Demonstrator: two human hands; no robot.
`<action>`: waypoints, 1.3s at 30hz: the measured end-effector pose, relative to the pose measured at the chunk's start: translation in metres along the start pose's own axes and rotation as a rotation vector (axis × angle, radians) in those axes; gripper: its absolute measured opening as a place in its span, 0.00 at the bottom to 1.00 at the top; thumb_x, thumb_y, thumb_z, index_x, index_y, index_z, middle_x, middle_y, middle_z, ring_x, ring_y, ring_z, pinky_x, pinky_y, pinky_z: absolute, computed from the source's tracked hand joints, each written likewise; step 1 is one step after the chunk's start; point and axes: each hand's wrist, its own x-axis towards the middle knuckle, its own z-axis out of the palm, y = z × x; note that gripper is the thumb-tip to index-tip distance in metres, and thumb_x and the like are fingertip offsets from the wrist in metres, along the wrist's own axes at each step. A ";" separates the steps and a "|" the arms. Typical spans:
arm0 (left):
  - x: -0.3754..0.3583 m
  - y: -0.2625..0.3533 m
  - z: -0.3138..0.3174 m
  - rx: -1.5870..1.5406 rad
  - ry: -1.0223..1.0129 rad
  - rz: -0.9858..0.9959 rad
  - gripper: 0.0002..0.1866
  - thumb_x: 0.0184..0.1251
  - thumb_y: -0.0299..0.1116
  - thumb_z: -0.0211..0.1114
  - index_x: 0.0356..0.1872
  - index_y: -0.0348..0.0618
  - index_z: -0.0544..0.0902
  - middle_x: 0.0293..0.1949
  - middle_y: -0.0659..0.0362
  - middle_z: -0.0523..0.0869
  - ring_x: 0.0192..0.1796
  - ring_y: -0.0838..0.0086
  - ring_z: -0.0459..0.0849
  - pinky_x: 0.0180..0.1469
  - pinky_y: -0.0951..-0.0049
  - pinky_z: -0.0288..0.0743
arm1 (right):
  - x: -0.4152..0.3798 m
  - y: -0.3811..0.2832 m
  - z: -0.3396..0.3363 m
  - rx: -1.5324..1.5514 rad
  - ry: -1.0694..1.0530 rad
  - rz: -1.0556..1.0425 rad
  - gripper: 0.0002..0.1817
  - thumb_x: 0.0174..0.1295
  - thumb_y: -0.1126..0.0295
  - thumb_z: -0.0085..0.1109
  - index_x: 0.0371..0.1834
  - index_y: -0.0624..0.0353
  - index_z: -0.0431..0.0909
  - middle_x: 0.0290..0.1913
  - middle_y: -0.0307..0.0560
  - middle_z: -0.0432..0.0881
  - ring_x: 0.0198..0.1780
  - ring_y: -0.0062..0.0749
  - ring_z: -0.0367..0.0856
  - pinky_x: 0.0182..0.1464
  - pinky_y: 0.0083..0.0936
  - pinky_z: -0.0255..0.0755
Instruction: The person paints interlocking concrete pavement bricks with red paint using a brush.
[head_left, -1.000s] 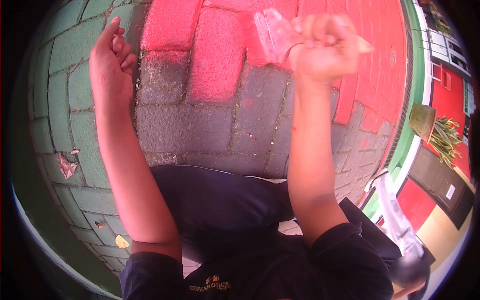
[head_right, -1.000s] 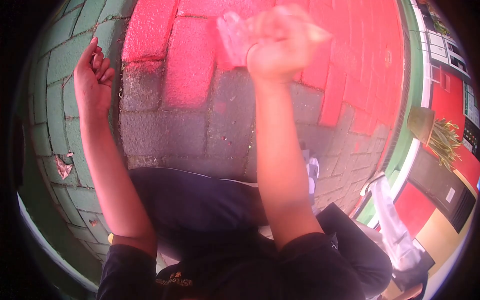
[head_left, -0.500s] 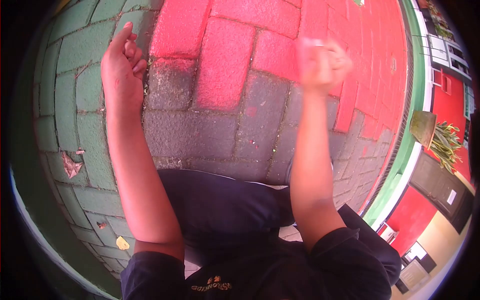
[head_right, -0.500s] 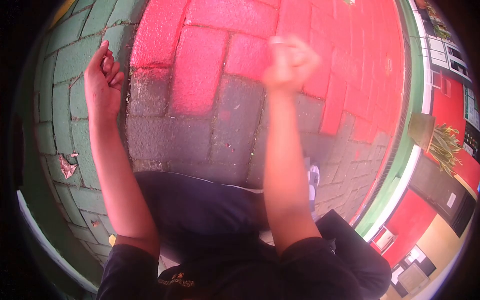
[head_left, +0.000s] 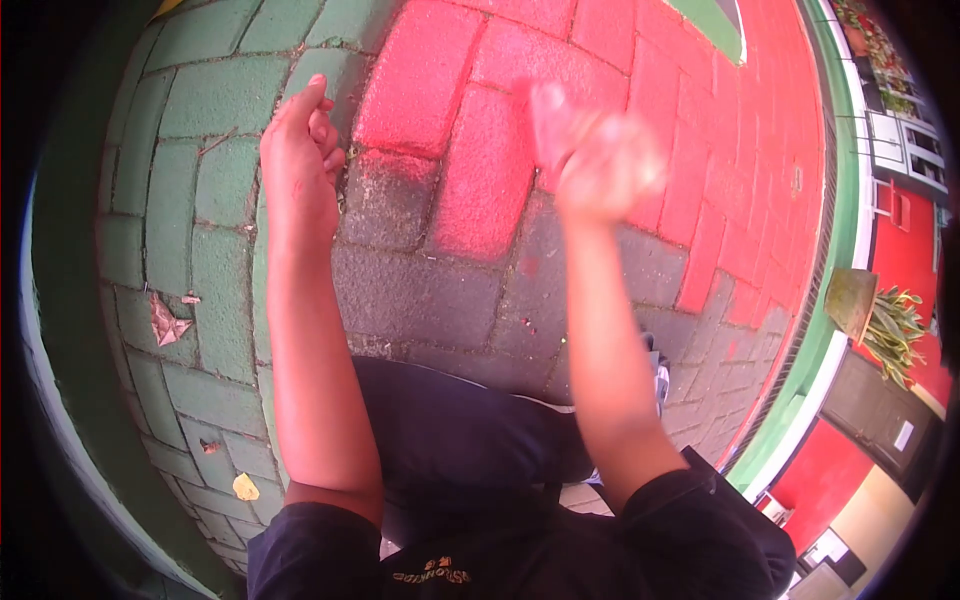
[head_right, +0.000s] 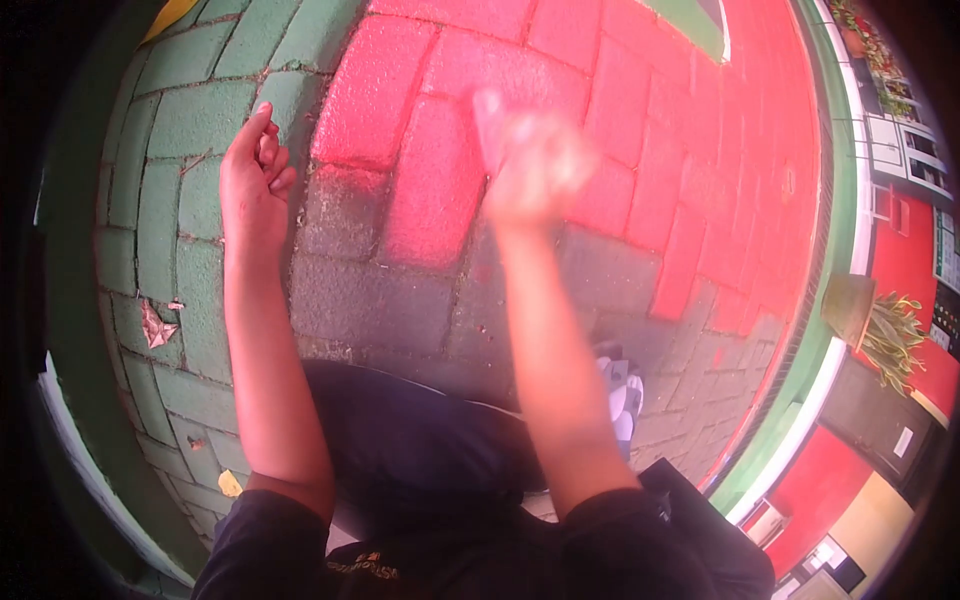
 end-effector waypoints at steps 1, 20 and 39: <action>0.000 0.000 0.001 0.002 0.008 -0.006 0.12 0.70 0.40 0.64 0.33 0.43 0.74 0.19 0.72 0.62 0.20 0.87 0.56 0.22 0.80 0.47 | -0.028 -0.017 0.002 -0.056 -0.061 -0.112 0.11 0.64 0.75 0.48 0.23 0.57 0.63 0.18 0.42 0.63 0.20 0.28 0.63 0.28 0.28 0.66; -0.002 0.012 -0.008 -0.037 0.032 0.027 0.13 0.69 0.39 0.66 0.33 0.45 0.73 0.17 0.73 0.60 0.19 0.87 0.56 0.22 0.80 0.47 | -0.036 -0.117 -0.004 0.487 -1.156 0.247 0.07 0.44 0.77 0.62 0.16 0.55 0.74 0.17 0.42 0.73 0.18 0.38 0.73 0.33 0.37 0.72; 0.008 0.009 -0.011 -0.075 0.077 -0.012 0.13 0.69 0.38 0.66 0.33 0.45 0.73 0.17 0.72 0.59 0.20 0.87 0.55 0.22 0.80 0.47 | 0.063 -0.025 0.042 0.484 -0.733 0.402 0.16 0.60 0.70 0.49 0.18 0.54 0.56 0.15 0.35 0.53 0.17 0.25 0.53 0.27 0.30 0.60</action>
